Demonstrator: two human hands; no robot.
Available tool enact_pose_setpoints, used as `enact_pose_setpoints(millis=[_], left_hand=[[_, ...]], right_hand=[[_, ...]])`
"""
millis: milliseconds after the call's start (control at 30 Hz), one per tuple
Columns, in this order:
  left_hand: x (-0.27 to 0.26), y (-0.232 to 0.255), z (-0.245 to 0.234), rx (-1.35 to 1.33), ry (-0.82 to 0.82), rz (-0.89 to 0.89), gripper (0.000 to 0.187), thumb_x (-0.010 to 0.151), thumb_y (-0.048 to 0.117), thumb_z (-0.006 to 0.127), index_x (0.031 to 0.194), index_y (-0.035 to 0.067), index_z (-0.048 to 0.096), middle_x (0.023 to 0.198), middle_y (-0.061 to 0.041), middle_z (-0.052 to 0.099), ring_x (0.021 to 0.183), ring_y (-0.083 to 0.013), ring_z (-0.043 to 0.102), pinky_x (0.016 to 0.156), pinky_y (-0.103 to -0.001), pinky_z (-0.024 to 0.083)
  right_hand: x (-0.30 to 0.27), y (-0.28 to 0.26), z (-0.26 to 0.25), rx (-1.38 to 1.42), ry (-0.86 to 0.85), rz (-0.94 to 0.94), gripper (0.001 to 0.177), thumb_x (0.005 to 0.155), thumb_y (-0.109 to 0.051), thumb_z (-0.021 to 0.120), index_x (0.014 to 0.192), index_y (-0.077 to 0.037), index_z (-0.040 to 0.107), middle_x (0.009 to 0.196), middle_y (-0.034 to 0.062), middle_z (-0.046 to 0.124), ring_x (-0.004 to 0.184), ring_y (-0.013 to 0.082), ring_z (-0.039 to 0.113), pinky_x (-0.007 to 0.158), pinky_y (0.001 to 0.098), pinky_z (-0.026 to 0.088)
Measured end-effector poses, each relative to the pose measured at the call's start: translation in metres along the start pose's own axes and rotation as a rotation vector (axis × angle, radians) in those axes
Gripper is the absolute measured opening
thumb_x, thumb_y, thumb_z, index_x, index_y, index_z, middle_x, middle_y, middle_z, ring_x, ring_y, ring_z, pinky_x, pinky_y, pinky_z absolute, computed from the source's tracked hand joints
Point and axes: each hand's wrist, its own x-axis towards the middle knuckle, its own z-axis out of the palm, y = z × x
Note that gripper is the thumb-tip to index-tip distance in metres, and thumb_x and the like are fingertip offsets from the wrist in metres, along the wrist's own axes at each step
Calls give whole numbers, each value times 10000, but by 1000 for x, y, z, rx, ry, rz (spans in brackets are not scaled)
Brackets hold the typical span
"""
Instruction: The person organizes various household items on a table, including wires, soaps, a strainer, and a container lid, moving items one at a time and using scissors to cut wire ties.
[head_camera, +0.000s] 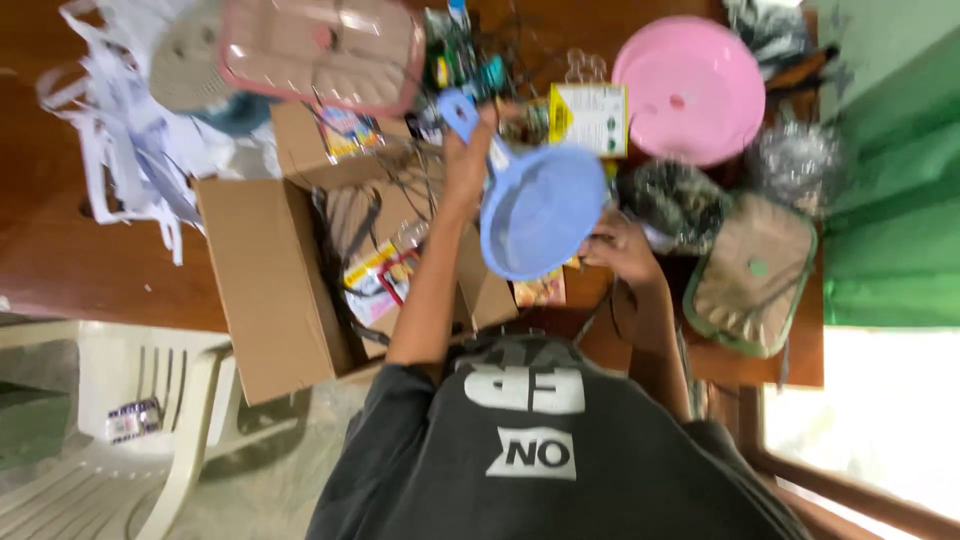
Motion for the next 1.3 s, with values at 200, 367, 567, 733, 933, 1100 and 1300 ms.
enact_pose_setpoints(millis=[200,367,567,733,933,1100,1300], left_hand=[[-18,-14,13,-53,-97,-157,337,1079,296,596,1114,30,800,722,114,530,631,-13,443,563,-235,359],[-37,-31,26,-39,-193,-117,283,1066,254,614,1065,18,771,801,73,667,716,-33,554,625,-248,435],[-64,-26,17,235,-283,-103,293,1039,225,652,869,-3,723,677,-12,649,630,-72,579,562,-285,462],[-67,-10,9,207,-342,-91,254,1008,206,621,898,-5,708,741,-35,718,666,-70,648,588,-285,503],[-66,-7,11,234,-356,-113,266,1022,193,634,866,-7,716,686,-52,646,636,-83,557,577,-312,452],[-66,-11,14,271,-314,-120,278,1018,182,638,819,-11,662,669,-35,671,611,-76,567,547,-296,447],[-74,-4,28,257,-429,-55,237,1025,196,628,897,0,665,720,-38,684,670,-79,614,586,-292,486]], right_hand=[[21,-69,20,-221,190,-32,288,1000,-111,697,1256,20,711,958,93,718,758,119,643,645,265,531],[40,-92,72,326,96,141,292,1039,-219,578,1219,-1,653,975,61,719,647,95,629,563,242,530],[61,-92,68,770,180,83,331,1132,-299,487,1244,-20,627,1050,92,701,711,82,593,561,209,463],[66,-114,27,917,251,-3,252,1166,-301,496,1170,-73,604,1050,63,701,737,65,564,570,192,430],[59,-114,22,294,391,-94,302,1160,-243,502,947,-93,654,774,20,625,561,64,497,463,227,397],[28,-69,23,-51,90,147,308,1092,-220,590,901,-16,720,711,60,683,515,91,555,432,232,406],[22,-30,50,469,5,269,457,1077,-410,443,1007,-47,710,770,62,699,539,87,568,463,214,440]])
